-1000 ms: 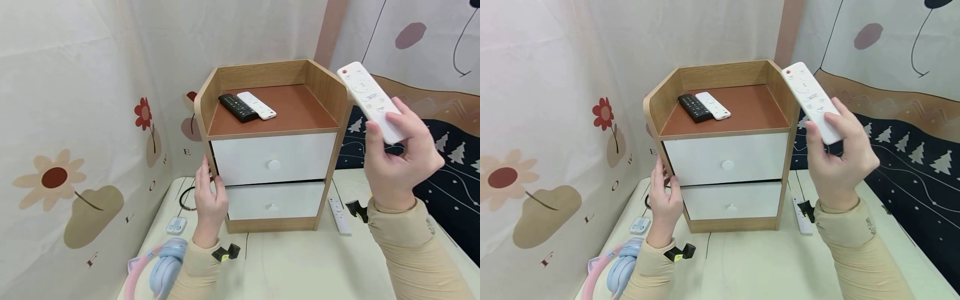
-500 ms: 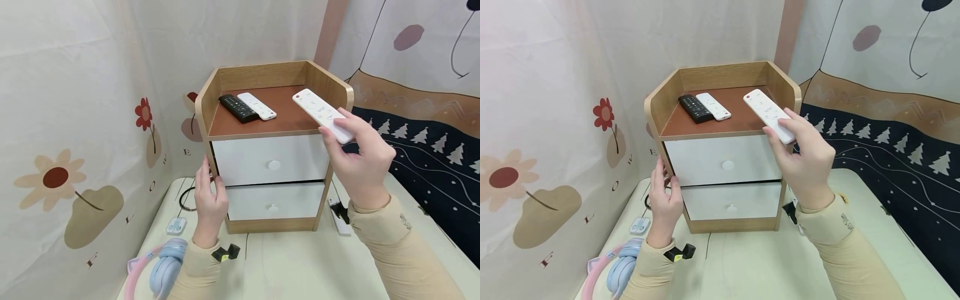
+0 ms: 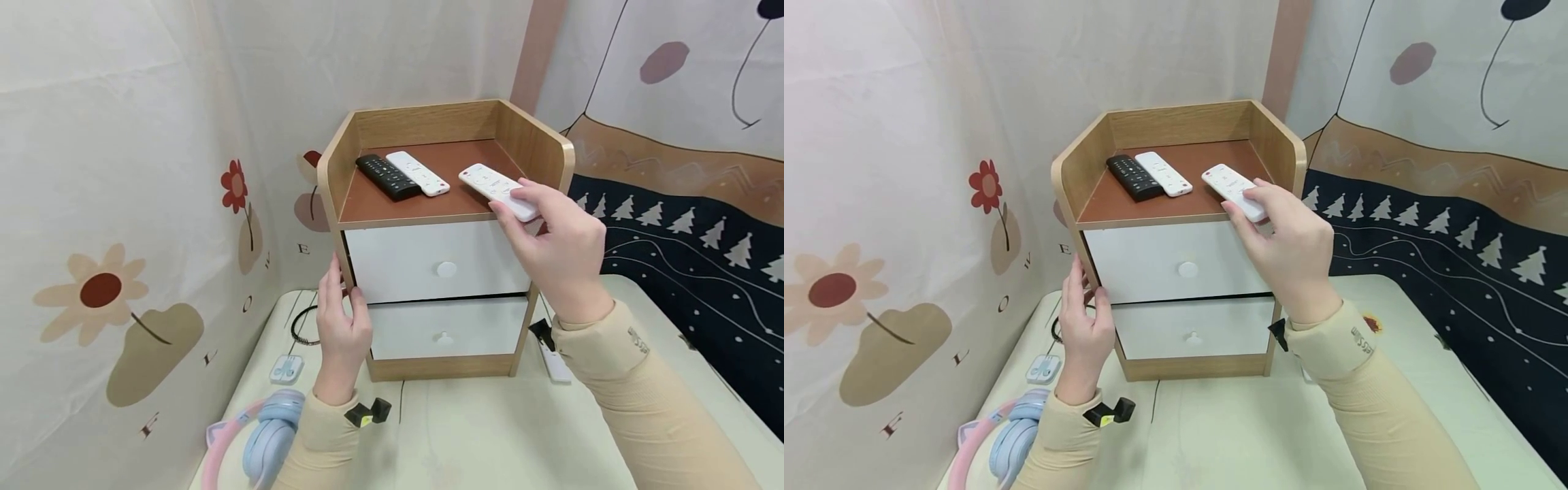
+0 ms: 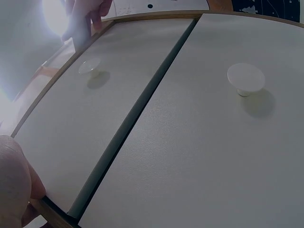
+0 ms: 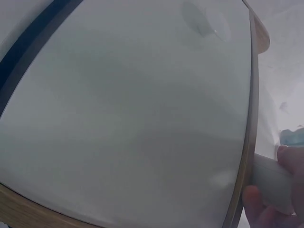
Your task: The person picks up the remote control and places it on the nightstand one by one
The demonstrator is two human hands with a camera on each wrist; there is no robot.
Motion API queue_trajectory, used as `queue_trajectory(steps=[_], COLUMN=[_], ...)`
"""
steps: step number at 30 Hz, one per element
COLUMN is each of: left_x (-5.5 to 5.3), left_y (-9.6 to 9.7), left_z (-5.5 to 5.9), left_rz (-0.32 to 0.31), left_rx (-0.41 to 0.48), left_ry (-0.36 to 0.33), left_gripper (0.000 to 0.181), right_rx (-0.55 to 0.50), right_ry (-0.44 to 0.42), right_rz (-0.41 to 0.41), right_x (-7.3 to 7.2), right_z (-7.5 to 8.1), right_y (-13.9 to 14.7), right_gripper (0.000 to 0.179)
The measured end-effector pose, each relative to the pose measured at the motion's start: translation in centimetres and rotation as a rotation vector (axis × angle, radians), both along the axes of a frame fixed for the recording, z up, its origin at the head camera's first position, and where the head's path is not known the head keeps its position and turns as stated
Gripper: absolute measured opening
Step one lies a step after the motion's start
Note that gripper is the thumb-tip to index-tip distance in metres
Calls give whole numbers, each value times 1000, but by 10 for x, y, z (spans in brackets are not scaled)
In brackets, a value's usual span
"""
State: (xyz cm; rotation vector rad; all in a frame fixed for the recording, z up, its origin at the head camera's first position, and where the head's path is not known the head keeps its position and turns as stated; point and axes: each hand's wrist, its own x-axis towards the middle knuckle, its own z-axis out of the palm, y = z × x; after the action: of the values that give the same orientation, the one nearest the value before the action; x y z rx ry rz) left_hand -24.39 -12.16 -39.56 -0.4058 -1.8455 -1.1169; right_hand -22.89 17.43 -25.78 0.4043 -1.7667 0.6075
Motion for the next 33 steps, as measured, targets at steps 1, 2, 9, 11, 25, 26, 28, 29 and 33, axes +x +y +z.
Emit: queue_trajectory(steps=[1,2,9,11,25,26,28,29,33], left_x=[0,0,0,0,-2,-2,-2,-2,-1], left_y=[0,0,1,1,-1,-1,-1,-1,-1], left_z=[0,0,2,3,2,2,2,1,0], left_rz=[0,0,3,3,6,6,6,6,3], left_rx=[0,0,0,-1,-9,-8,-6,-4,2], left_ry=[0,-2,-8,-10,4,4,1,0,-5], left_gripper=[66,66,65,65,66,66,66,66,67], right_rx=[20,39,135,157,287,298,312,318,328], right_ry=[-13,-27,-175,-216,-465,-487,-533,-555,-619], right_rz=[-20,-39,-124,-133,-107,-99,-82,-76,-39], right_x=[0,-1,1,2,-3,-5,-9,-11,-21], right_z=[0,1,14,19,52,54,58,60,66], right_y=[-1,-1,-7,-9,-20,-21,-22,-23,-24], right_gripper=[36,37,37,36,32,32,32,31,31])
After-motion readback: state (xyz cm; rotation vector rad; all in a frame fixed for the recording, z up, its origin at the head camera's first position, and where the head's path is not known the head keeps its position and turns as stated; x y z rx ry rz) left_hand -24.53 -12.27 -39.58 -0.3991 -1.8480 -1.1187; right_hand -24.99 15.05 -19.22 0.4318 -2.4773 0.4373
